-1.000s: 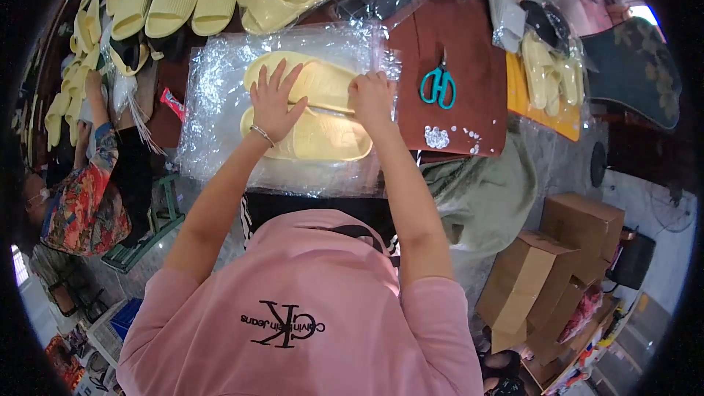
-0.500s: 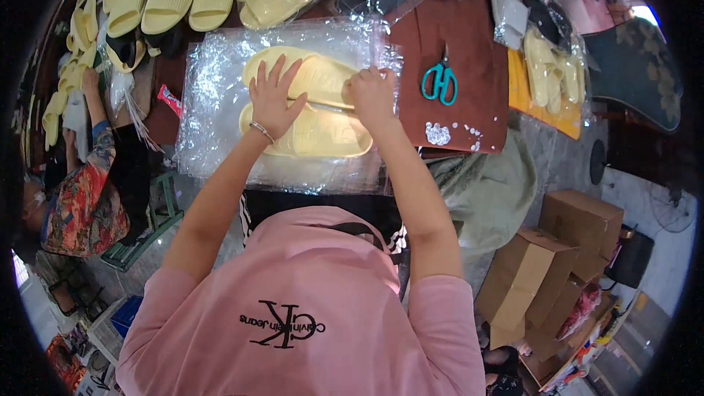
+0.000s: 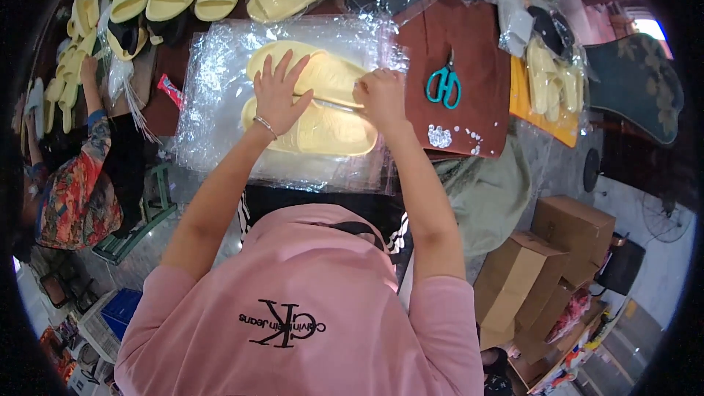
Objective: Packing finished slippers into bubble wrap and plastic bags at a factory workbench.
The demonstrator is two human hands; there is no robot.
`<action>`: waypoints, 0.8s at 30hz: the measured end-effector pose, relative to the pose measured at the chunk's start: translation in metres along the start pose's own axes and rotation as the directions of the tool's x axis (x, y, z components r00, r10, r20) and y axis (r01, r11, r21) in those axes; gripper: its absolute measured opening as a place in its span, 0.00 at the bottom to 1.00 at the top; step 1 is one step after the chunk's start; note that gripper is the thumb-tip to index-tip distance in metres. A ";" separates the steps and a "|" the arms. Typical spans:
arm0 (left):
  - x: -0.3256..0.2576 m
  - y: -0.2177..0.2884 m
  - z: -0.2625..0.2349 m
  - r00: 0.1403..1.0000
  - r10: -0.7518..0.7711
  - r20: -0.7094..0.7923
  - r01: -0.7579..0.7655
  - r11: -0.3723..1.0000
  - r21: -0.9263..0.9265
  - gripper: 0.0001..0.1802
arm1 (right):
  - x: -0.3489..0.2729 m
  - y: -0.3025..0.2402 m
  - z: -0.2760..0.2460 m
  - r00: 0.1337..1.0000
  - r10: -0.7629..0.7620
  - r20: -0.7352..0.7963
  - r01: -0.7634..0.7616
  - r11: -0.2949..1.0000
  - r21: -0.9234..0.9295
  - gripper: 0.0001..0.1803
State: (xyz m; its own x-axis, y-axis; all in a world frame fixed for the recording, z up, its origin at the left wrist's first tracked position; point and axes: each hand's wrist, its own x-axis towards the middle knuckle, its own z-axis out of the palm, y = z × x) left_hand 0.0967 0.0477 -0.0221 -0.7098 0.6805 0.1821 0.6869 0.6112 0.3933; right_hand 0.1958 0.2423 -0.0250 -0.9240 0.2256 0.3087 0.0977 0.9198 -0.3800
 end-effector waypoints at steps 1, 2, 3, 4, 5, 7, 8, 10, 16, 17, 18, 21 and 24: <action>0.000 0.000 0.000 1.000 0.005 -0.004 -0.005 1.000 -0.001 0.33 | -0.003 0.001 0.000 1.000 -0.001 0.002 0.001 1.000 -0.001 0.04; 0.000 0.000 0.000 1.000 0.004 -0.002 -0.004 1.000 -0.003 0.33 | -0.006 0.001 0.000 1.000 0.021 -0.018 -0.020 1.000 0.024 0.04; 0.000 0.000 -0.001 1.000 0.002 -0.004 -0.002 1.000 -0.001 0.33 | -0.008 0.001 0.000 0.998 0.044 -0.038 -0.042 0.998 0.049 0.05; 0.000 0.000 -0.001 1.000 0.001 -0.005 -0.001 1.000 0.000 0.33 | -0.009 0.001 0.001 0.998 0.045 -0.036 -0.043 0.998 0.048 0.05; 0.000 0.000 -0.001 1.000 0.002 -0.003 -0.002 1.000 -0.001 0.33 | -0.009 0.000 0.002 0.999 0.042 -0.031 -0.041 0.999 0.029 0.05; 0.001 0.001 -0.002 1.000 0.006 -0.009 -0.006 1.000 0.006 0.33 | -0.009 -0.002 0.003 0.999 0.041 -0.025 -0.041 0.999 0.010 0.05; 0.000 0.000 -0.001 1.000 0.003 -0.009 -0.003 1.000 0.002 0.33 | -0.008 -0.003 0.004 0.999 0.052 -0.004 -0.052 0.998 -0.021 0.05; -0.001 -0.001 0.000 1.000 0.006 -0.013 -0.006 1.000 -0.018 0.33 | -0.006 -0.005 0.006 0.998 0.063 0.020 -0.061 0.997 -0.055 0.05; 0.000 0.001 -0.002 1.000 0.002 -0.008 -0.002 1.000 0.009 0.34 | 0.007 -0.017 0.007 0.972 0.174 0.157 -0.129 0.956 -0.263 0.05; 0.000 0.001 -0.002 1.000 -0.001 -0.006 0.001 1.000 0.009 0.34 | 0.012 -0.025 0.005 0.951 0.204 0.230 -0.108 0.922 -0.371 0.04; 0.000 0.001 -0.002 1.000 0.005 -0.013 -0.005 1.000 0.012 0.34 | 0.017 -0.032 0.004 0.924 0.243 0.297 -0.079 0.877 -0.474 0.04; 0.000 0.000 -0.001 1.000 0.008 -0.012 -0.008 1.000 0.005 0.33 | 0.028 -0.056 0.002 0.881 0.239 0.409 0.042 0.820 -0.571 0.04; 0.000 0.000 -0.001 1.000 0.006 -0.010 -0.006 1.000 -0.005 0.33 | 0.033 -0.063 0.013 0.849 0.230 0.477 0.133 0.780 -0.612 0.05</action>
State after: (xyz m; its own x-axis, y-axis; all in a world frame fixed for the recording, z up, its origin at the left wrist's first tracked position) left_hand 0.0967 0.0481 -0.0214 -0.7074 0.6799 0.1931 0.6901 0.6053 0.3967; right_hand 0.1542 0.1873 -0.0023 -0.9379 0.2498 -0.2409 0.1797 0.9435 0.2785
